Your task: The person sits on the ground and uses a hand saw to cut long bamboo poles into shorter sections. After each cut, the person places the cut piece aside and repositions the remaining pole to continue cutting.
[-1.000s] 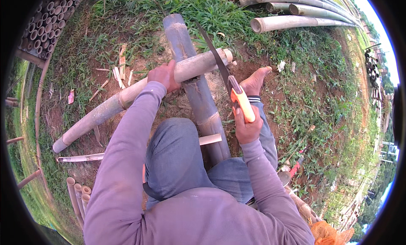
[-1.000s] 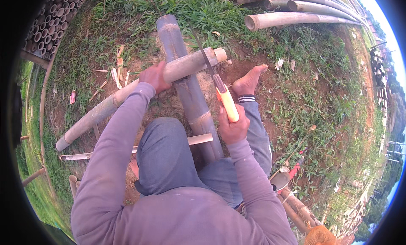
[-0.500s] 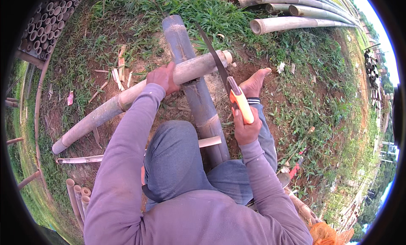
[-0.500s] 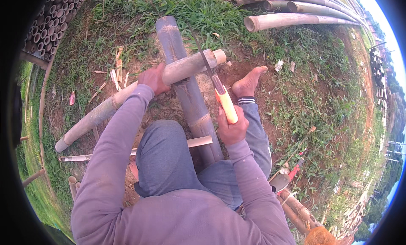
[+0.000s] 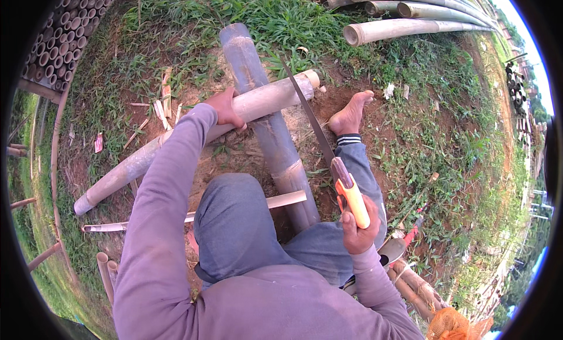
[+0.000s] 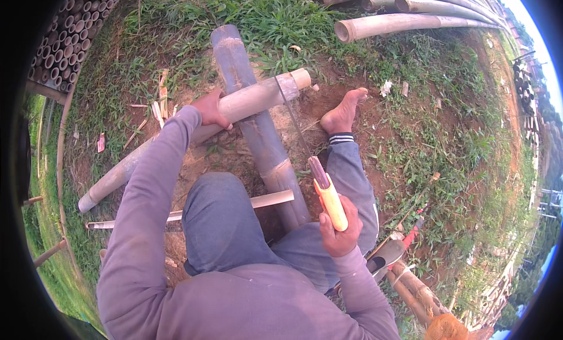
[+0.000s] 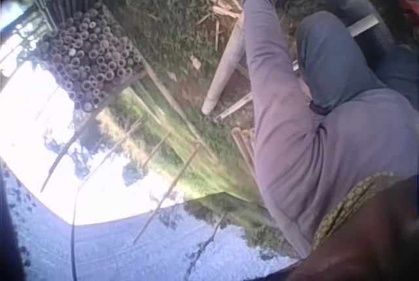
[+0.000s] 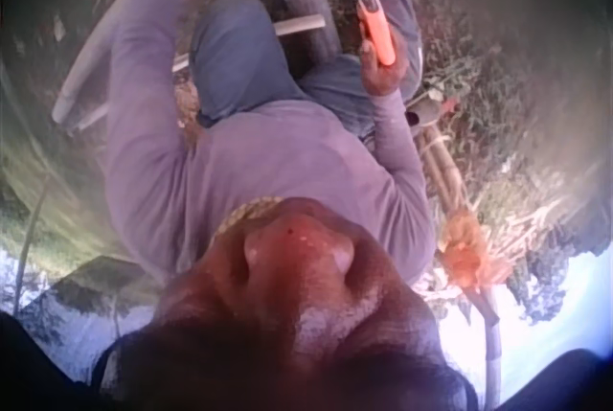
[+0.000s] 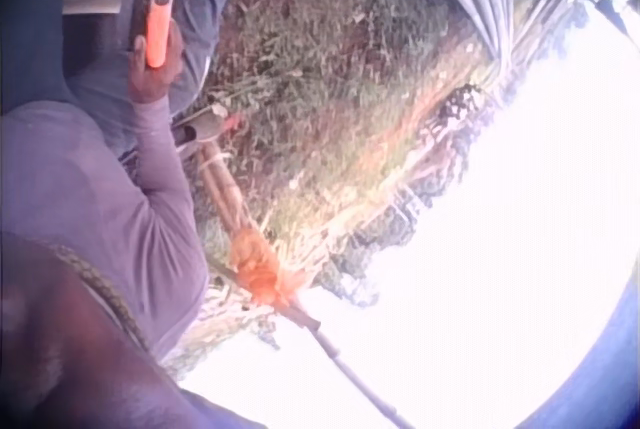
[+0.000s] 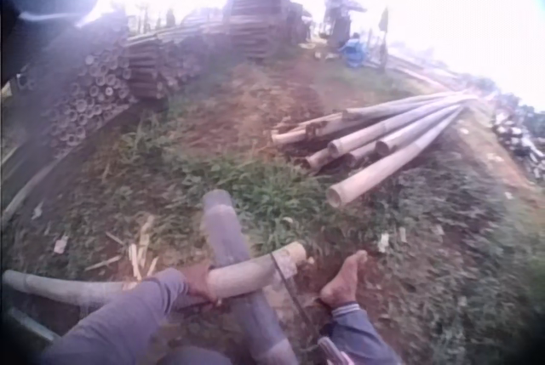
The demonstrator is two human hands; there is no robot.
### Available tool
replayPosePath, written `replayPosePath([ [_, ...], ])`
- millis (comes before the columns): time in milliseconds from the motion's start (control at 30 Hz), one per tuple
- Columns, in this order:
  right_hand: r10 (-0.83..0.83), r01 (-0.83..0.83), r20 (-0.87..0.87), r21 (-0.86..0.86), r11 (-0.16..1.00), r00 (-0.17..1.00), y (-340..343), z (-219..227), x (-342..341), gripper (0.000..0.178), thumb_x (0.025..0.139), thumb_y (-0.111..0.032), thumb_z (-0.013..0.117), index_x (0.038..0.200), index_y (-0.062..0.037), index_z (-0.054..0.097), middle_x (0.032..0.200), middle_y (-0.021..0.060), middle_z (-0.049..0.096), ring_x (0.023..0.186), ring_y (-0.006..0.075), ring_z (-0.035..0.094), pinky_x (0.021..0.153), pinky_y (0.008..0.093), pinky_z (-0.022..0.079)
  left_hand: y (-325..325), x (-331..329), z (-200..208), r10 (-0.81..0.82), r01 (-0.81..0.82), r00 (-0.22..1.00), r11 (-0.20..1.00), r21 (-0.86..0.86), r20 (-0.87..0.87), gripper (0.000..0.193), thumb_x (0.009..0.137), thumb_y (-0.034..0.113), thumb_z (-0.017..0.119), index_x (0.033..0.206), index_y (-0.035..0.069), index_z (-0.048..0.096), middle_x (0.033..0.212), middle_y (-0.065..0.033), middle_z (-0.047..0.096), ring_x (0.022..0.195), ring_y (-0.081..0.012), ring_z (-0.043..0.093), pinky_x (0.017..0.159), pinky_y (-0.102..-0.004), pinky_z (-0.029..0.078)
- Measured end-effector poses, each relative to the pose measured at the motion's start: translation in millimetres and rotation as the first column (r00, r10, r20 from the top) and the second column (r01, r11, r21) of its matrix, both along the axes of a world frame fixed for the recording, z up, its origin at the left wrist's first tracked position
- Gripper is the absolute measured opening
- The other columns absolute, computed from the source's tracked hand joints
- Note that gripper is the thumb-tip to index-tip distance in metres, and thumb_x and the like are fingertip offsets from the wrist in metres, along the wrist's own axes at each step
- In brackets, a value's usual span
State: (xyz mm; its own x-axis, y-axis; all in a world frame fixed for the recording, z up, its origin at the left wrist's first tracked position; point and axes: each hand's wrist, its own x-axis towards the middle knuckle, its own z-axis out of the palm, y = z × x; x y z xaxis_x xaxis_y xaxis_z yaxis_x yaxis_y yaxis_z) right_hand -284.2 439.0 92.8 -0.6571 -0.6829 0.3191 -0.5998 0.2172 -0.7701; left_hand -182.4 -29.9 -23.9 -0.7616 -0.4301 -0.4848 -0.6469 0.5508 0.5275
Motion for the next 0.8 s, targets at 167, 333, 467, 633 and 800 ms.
replayPosePath([
  [167, -0.07, 0.066, 0.171, 0.031, 0.997, 0.983, -13.4, 0.2, 14.7, 0.044, 0.099, -0.009, 0.076, 0.136, 0.0085, 0.059, 0.119, 0.0209, 0.076, 0.1, 0.0253, 0.079, 0.09, 0.0357, 0.06, 56.9, -10.8, 18.6, 0.055, -0.027, 0.997, 0.889, -0.457, 0.049, 0.097, 0.071, 0.036, 0.093, 0.152, 0.011, 0.047, 0.133, -0.0201, 0.069, 0.123, -0.0407, 0.068, 0.105, -0.05, 0.055],
  [333, -0.088, 0.092, 0.171, -0.012, 0.996, 0.981, -23.6, 5.2, 6.6, 0.042, 0.099, -0.009, 0.077, 0.134, 0.0089, 0.062, 0.118, 0.0208, 0.077, 0.102, 0.0257, 0.079, 0.09, 0.0369, 0.061, 60.6, -0.9, 9.8, 0.069, -0.043, 0.997, 0.866, -0.498, 0.032, 0.092, 0.072, 0.036, 0.094, 0.149, 0.014, 0.05, 0.13, -0.017, 0.069, 0.122, -0.0384, 0.069, 0.104, -0.0502, 0.056],
  [467, -0.059, 0.057, -0.021, -0.061, 0.997, 0.998, -124.6, -32.9, -37.4, 0.037, 0.097, -0.007, 0.078, 0.13, 0.0049, 0.066, 0.118, 0.0182, 0.078, 0.1, 0.0237, 0.079, 0.087, 0.0363, 0.061, 67.9, -10.4, 10.5, 0.029, 0.0, 0.998, 0.865, -0.502, 0.05, 0.087, 0.072, 0.035, 0.092, 0.146, 0.014, 0.051, 0.13, -0.0162, 0.068, 0.121, -0.0385, 0.069, 0.102, -0.0496, 0.057],
  [633, -0.073, 0.073, -0.002, -0.033, 0.997, 0.997, -102.3, -30.7, -25.2, 0.037, 0.095, -0.004, 0.079, 0.129, 0.0039, 0.067, 0.113, 0.0168, 0.078, 0.096, 0.0229, 0.079, 0.084, 0.036, 0.062, 58.9, -0.6, 8.2, 0.043, -0.02, 0.998, 0.857, -0.515, 0.034, 0.088, 0.071, 0.036, 0.092, 0.146, 0.014, 0.05, 0.128, -0.0163, 0.068, 0.117, -0.0389, 0.071, 0.098, -0.0508, 0.059],
  [800, -0.097, 0.094, 0.119, 0.027, 0.995, 0.988, 34.3, -34.8, 15.1, 0.026, 0.097, -0.003, 0.076, 0.119, 0.0044, 0.065, 0.109, 0.0176, 0.079, 0.09, 0.0238, 0.08, 0.08, 0.0345, 0.063, 59.8, -2.1, 10.0, 0.052, -0.014, 0.997, 0.854, -0.52, 0.058, 0.091, 0.072, 0.037, 0.092, 0.149, 0.015, 0.049, 0.13, -0.016, 0.068, 0.117, -0.0383, 0.071, 0.098, -0.0497, 0.059],
])
